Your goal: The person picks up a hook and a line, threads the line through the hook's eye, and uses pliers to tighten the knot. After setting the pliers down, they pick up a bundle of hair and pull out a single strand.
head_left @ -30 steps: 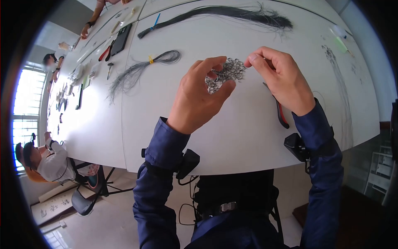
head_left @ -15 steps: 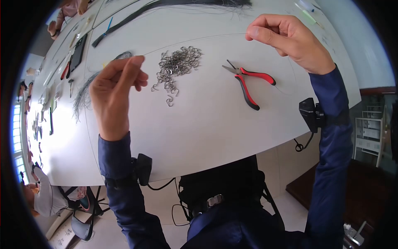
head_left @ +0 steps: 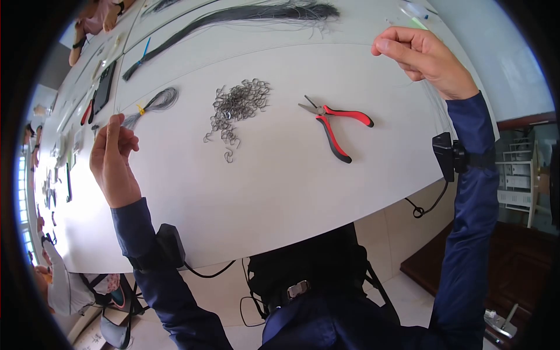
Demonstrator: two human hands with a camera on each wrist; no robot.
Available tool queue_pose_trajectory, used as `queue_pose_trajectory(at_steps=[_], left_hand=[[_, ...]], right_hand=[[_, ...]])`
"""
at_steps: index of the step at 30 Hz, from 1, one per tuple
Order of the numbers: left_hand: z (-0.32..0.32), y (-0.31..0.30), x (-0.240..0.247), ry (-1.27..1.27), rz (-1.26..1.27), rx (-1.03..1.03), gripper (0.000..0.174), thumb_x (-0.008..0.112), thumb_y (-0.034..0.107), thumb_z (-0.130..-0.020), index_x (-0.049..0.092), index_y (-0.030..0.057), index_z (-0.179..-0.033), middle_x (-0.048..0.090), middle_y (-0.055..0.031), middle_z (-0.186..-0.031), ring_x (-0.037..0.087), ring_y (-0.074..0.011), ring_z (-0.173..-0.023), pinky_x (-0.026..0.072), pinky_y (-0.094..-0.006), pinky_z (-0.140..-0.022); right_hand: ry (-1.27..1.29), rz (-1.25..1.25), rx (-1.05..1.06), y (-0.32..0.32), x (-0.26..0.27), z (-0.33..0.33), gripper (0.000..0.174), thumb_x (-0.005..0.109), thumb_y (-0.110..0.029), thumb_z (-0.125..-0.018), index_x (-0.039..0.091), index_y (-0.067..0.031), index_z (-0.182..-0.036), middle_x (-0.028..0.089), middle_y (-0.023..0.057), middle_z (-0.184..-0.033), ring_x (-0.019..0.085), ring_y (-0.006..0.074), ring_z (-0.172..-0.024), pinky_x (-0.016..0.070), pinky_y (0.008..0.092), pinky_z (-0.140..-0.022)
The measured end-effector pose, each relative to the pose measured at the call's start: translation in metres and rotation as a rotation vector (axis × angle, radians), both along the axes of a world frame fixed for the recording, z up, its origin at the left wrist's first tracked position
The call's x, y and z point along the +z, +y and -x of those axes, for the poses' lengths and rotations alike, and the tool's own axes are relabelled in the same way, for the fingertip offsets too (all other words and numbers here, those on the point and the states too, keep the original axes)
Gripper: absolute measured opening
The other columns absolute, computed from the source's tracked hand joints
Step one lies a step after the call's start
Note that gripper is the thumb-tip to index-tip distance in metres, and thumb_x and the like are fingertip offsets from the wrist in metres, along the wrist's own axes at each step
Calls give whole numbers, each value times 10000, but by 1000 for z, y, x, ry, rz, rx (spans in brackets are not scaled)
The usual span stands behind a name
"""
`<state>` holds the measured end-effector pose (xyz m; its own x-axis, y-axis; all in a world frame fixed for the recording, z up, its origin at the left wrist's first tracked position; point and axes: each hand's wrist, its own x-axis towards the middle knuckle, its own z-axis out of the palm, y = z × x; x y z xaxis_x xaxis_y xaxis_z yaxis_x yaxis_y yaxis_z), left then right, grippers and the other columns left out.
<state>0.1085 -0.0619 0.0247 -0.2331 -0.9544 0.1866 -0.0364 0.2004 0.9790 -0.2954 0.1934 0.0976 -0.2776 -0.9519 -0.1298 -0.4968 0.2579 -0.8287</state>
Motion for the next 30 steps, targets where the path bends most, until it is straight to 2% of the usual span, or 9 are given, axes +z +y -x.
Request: queue_pose_trajectory(at_steps=[7,19,22,23,24,25,26,28,30], left_hand=[[-9,-12,-5,-24,-34,16,259,675,260,-974,703,9,-1032,640,-18,-747,572,-95,-661,447,-238,-631],[0,-14,-7,-78,-34,0,292,662,271,-982,709,-5,-1063,643,-27,-751,581,-102,-661,453,-245,-619],[18,-11,-1,-115,8,-30,301,659,276,-982,708,-5,-1077,630,-28,-737,575,-109,-652,456,-250,-615],[22,-13,2,-176,76,-99,306,657,272,-980,710,-5,-1098,670,-43,-769,614,-108,-705,467,-247,-653],[32,-7,6,-152,180,-111,339,669,252,-969,672,29,-1225,723,-80,-923,661,-145,-841,499,-274,-750],[46,-8,2,-322,471,-2,451,677,220,-960,573,81,-1377,695,-116,-1177,648,-202,-1049,503,-330,-885],[59,10,8,-506,619,140,533,681,197,-954,492,120,-1447,625,-133,-1304,596,-246,-1170,477,-371,-975],[83,40,14,-382,833,-47,471,704,152,-919,545,61,-1352,624,-164,-1268,594,-296,-1175,458,-377,-1000],[107,95,21,-243,641,-358,343,691,138,-923,615,-1,-1228,645,-190,-1196,605,-316,-1133,478,-391,-954]], right_hand=[[-67,-15,-29,2,-2,-1,315,601,-370,-1007,658,-61,-1022,298,-114,-638,220,5,-526,179,209,-479],[-174,30,-38,-1,-11,5,346,597,-353,-1006,613,-16,-1080,275,-105,-655,243,-7,-545,188,184,-472],[-347,86,-204,-4,-9,-4,271,574,-277,-1019,582,-11,-1073,293,-94,-675,259,5,-567,222,184,-496],[-505,205,-269,-4,-11,-3,235,556,-239,-1024,569,-8,-1066,307,-82,-687,275,20,-584,244,192,-516],[-667,326,-328,-4,-13,0,199,538,-201,-1028,555,-6,-1058,322,-69,-699,291,34,-601,266,201,-536],[-835,447,-384,-9,-16,-1,163,520,-164,-1033,541,-3,-1050,336,-57,-712,308,49,-618,288,209,-556],[-891,518,-427,-15,-17,-11,165,518,-169,-1032,542,-6,-1027,345,-49,-708,320,64,-624,300,223,-566],[-1012,668,-506,-22,-16,-49,177,515,-179,-1030,544,-11,-982,365,-34,-701,345,93,-635,322,252,-586],[-1180,642,-436,-28,-19,-86,98,471,-92,-1022,469,-19,-956,394,1,-746,371,132,-691,355,286,-652]])
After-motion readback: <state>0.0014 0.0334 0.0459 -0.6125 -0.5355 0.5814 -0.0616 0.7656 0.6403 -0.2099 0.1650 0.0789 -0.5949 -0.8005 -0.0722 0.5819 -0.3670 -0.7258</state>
